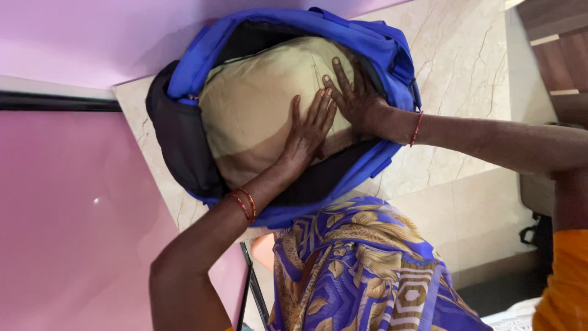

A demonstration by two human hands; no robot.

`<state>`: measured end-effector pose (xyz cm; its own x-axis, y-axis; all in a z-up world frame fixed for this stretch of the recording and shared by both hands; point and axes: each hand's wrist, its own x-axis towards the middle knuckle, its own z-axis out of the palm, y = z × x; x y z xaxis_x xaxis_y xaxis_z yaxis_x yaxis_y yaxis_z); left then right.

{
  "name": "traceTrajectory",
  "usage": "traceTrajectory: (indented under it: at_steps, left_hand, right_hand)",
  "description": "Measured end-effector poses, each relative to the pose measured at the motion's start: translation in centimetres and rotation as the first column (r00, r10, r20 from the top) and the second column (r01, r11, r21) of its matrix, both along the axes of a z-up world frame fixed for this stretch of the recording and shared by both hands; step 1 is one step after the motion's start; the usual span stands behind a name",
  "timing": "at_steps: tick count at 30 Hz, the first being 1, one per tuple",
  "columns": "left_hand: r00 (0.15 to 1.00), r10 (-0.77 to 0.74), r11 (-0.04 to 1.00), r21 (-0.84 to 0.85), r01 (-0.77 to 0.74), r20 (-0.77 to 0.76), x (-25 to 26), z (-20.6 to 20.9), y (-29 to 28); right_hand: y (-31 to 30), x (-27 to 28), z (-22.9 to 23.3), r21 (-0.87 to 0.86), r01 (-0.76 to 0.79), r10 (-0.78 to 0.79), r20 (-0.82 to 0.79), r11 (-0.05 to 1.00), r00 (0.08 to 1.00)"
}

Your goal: The person places shirts and trousers one by one into a blue bag on a table and then closes the bag.

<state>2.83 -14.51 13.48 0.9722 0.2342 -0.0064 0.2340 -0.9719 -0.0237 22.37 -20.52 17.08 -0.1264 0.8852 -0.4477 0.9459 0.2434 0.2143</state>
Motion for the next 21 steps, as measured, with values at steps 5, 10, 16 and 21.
traceTrajectory:
  at_steps: [5, 10, 16, 21]
  left_hand:
    - [0.997, 0.073, 0.989, 0.126, -0.076, 0.027, 1.2, -0.6, -0.7]
    - [0.989, 0.065, 0.931, -0.364, -0.012, 0.135, -3.1, 1.6, 0.7]
    - [0.946, 0.321, 0.640, -0.745, -0.186, 0.040, -17.1, -1.4, 1.2]
    - [0.896, 0.432, 0.560, -0.747, -0.359, -0.107, -18.3, -1.5, -0.4]
  right_hand:
    - [1.8, -1.1, 1.9, -0.270, -0.074, 0.116, 0.143, 0.960, 0.983]
    - [-0.2, -1.4, 3.5, 0.064, 0.047, -0.046, -0.021, 0.997, 0.999]
    - [1.0, -6.7, 2.3, 0.030, -0.407, 0.404, -0.208, 0.913, 0.891]
    - [4.4, -11.6, -2.8, 0.124, -0.650, 0.607, -0.520, 0.750, 0.601]
